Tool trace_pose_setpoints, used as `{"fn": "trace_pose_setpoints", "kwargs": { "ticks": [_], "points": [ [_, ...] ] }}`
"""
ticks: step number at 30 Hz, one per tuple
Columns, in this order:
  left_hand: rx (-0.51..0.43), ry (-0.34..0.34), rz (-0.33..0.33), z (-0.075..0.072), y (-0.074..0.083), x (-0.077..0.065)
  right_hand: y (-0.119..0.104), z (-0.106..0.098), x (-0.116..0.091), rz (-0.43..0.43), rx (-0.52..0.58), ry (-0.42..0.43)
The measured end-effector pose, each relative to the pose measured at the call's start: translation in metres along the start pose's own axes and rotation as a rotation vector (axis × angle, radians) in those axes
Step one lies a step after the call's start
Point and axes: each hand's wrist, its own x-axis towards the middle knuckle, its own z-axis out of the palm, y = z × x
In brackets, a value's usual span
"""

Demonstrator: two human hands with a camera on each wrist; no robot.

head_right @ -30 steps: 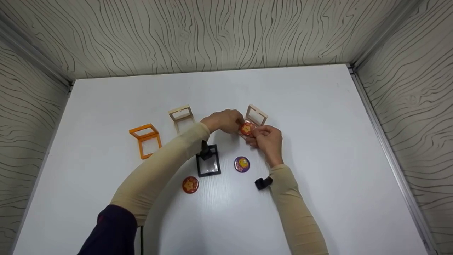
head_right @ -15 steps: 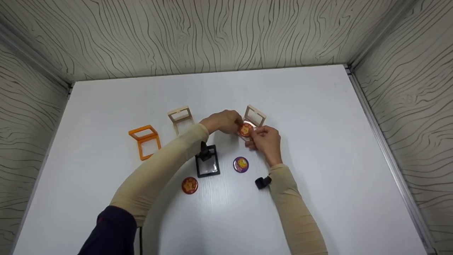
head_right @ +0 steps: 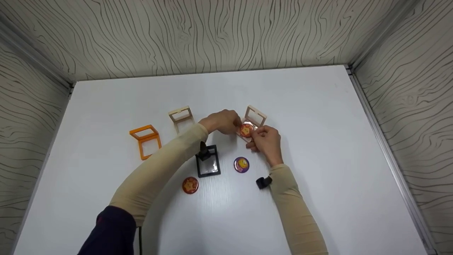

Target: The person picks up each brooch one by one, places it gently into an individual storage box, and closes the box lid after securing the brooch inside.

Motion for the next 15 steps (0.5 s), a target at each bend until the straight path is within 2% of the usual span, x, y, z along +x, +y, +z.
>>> {"fn": "trace_pose_setpoints", "kwargs": {
  "ticks": [10,15],
  "points": [
    [0.018,-0.061,-0.038,-0.0036,0.0041,-0.0013,-0.0003,-0.0057,-0.0001,0.018,-0.066,-0.024],
    [0.012,-0.052,-0.035,-0.0056,0.0018,-0.0033,-0.0023,-0.0065,-0.0012,-0.003,-0.090,-0.006]
  ]
}}
